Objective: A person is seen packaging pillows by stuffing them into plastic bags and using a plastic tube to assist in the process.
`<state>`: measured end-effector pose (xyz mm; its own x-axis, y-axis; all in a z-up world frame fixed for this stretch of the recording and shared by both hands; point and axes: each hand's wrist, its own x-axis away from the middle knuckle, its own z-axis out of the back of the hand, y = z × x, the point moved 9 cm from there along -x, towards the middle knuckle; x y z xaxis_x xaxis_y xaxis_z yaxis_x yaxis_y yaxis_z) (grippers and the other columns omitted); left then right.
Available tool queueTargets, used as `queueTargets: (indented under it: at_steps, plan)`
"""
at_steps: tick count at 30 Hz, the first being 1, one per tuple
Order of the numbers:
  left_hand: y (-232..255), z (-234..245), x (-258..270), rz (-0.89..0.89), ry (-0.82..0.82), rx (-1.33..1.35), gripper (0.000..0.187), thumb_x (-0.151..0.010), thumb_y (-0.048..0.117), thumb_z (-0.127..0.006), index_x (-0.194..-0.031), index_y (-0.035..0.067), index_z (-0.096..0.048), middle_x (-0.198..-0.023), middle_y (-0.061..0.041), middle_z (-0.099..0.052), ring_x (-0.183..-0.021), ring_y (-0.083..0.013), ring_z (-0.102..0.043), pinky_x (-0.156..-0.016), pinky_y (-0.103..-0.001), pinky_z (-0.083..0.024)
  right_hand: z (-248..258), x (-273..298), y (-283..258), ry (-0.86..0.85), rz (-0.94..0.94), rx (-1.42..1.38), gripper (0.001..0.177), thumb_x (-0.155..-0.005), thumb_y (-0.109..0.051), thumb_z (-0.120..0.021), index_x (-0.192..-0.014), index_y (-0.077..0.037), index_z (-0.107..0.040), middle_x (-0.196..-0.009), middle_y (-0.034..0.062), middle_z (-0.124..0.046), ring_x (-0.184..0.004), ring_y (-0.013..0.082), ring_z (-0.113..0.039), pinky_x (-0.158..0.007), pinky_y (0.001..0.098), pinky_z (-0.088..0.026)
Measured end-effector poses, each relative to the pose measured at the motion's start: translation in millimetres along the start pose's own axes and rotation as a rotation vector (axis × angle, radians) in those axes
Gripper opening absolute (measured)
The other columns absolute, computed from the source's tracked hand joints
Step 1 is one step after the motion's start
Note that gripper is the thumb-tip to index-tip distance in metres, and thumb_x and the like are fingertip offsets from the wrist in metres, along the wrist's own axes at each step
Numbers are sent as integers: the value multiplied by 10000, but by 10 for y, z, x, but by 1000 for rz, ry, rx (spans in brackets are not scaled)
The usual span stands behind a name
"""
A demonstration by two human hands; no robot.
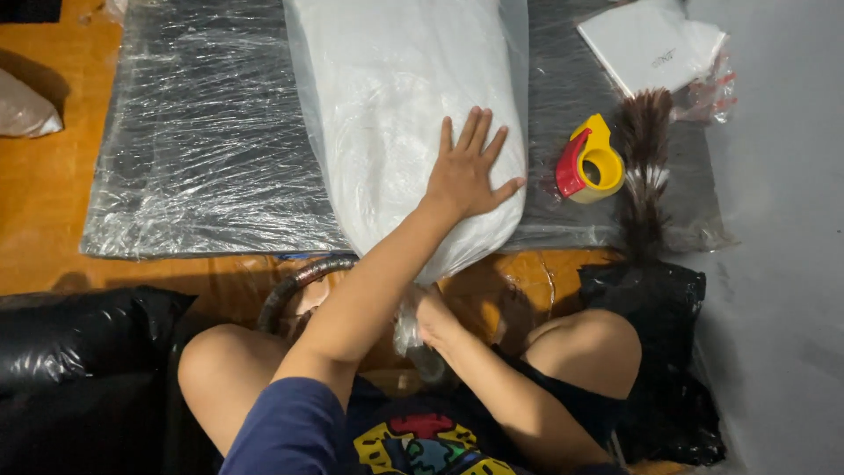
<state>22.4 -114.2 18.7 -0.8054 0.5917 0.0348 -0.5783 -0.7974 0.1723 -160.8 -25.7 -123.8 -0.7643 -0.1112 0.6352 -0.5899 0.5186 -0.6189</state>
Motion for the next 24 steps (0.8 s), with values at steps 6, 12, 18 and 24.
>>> queueTargets:
  at_steps: [6,12,18,24]
  plan:
    - [-14,-181,-35,-14,-120,-35,923,-940,759,-154,-1631,161,-288,-1707,-144,-198,-1594,-278,-89,-1267,-572,5,149,-73,127,113,-10,-21,204,-858,-124,-695,-712,14,-666,-583,123,-574,-469,202,-539,-448,351,-456]
    - [-61,-346,-198,-29,-188,-71,977,-905,801,-119,-1630,168,-286,-1703,-126,-212,-1591,-269,-125,-1273,-550,7,187,-166,141,189,17,-24,228,-832,-132,-701,-681,33,-657,-548,150,-553,-426,237,-547,-425,395,-482]
    - [-342,-171,-346,-70,-137,169,917,-958,779,-233,-1623,151,-298,-1638,-186,-368,-1540,-318,-328,-1256,-558,-177,248,-246,168,231,32,4,254,-806,-140,-707,-651,53,-649,-512,178,-531,-383,273,-555,-403,439,-508]
    - [-1493,512,-434,130,683,182,720,-1004,574,-597,-1419,-13,-571,-1549,-233,-426,-1472,-370,-340,-1211,-556,-231,352,-288,306,75,-77,3,125,-819,-93,-698,-816,28,-665,-677,122,-599,-543,202,-555,-491,319,-464]
